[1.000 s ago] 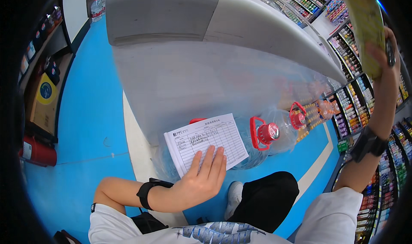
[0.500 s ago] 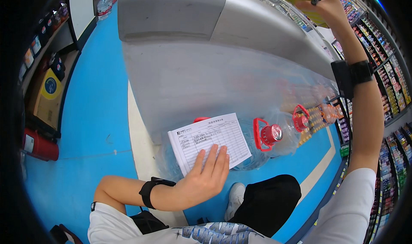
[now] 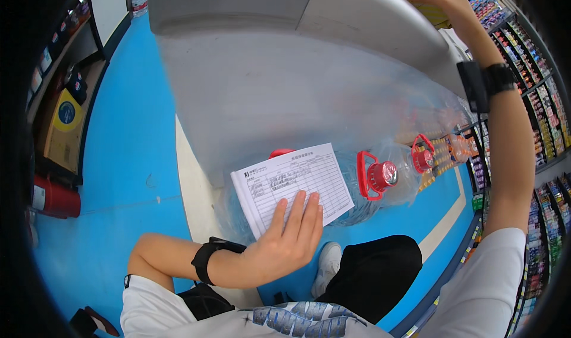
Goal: Checking store inventory by matching physical products on shelves to an inventory log and recording data.
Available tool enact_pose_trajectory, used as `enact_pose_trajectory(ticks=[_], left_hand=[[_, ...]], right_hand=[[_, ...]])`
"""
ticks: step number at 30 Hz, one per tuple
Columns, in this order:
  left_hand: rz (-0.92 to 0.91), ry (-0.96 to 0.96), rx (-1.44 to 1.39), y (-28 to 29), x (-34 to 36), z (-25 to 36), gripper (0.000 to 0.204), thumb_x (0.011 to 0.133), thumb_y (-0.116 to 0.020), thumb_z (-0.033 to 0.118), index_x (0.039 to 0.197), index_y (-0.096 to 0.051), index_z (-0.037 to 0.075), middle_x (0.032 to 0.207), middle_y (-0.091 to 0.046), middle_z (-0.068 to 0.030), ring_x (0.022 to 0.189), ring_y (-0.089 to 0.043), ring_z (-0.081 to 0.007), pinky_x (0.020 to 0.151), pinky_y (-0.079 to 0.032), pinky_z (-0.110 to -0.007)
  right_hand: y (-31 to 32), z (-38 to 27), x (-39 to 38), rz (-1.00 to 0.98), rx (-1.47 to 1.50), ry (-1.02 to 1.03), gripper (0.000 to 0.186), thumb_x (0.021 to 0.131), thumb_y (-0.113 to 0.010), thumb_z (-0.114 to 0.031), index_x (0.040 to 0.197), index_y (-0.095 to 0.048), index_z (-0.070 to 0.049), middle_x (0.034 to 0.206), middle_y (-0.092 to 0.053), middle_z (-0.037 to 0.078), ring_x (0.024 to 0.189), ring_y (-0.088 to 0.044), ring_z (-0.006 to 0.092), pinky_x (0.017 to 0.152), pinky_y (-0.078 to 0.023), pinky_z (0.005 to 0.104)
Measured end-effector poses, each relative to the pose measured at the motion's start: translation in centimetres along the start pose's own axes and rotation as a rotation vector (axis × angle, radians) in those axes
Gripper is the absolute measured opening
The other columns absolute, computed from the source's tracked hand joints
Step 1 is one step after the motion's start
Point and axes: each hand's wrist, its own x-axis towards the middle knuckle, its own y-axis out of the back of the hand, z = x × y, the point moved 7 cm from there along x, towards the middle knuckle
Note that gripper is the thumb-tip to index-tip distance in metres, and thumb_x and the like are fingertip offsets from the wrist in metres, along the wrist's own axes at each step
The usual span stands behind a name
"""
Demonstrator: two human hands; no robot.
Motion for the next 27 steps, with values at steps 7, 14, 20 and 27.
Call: enact_pose_trajectory(ticks=[7,14,20,27], left_hand=[[-0.026,-0.012,0.017,-0.2,-0.9,0.4,0.036,0.085,-0.056,0.022,0.112,-0.067,0.0,0.124,-0.064,-0.0223,0.116,-0.062,-0.0372,0.094,-0.047,-0.047],[0.034,-0.028,0.019,0.4,-0.2,0.2,0.033,0.085,-0.058,0.021,0.108,-0.069,0.001,0.12,-0.066,-0.022,0.112,-0.064,-0.0359,0.088,-0.053,-0.045],[0.032,-0.028,0.015,0.2,-0.1,0.1,0.032,0.085,-0.058,0.021,0.108,-0.069,0.001,0.12,-0.066,-0.0219,0.112,-0.065,-0.0358,0.088,-0.052,-0.045],[0.03,-0.038,0.03,0.2,-0.1,0.2,0.033,0.086,-0.058,0.022,0.108,-0.069,0.001,0.119,-0.067,-0.022,0.111,-0.065,-0.0359,0.088,-0.052,-0.045]], right_hand=[[0.5,-7.6,-7.4,0.619,-0.691,0.748,0.05,0.053,-0.09,-0.016,0.088,-0.054,-0.008,0.122,-0.068,0.003,0.097,-0.06,0.0248,0.091,-0.042,0.0363],[0.3,-7.8,-8.5,0.668,-0.762,0.728,0.055,0.053,-0.09,-0.012,0.089,-0.049,-0.009,0.128,-0.066,0.007,0.109,-0.058,0.0273,0.096,-0.039,0.0387],[0.0,-7.5,-9.3,0.744,-0.698,0.775,0.049,0.055,-0.09,-0.016,0.084,-0.05,-0.012,0.124,-0.068,0.0,0.109,-0.06,0.0234,0.094,-0.035,0.0373],[-0.1,-7.9,-9.9,0.781,-0.732,0.824,0.051,0.052,-0.09,-0.015,0.084,-0.05,-0.013,0.125,-0.067,-0.001,0.11,-0.059,0.0236,0.095,-0.033,0.0372]])
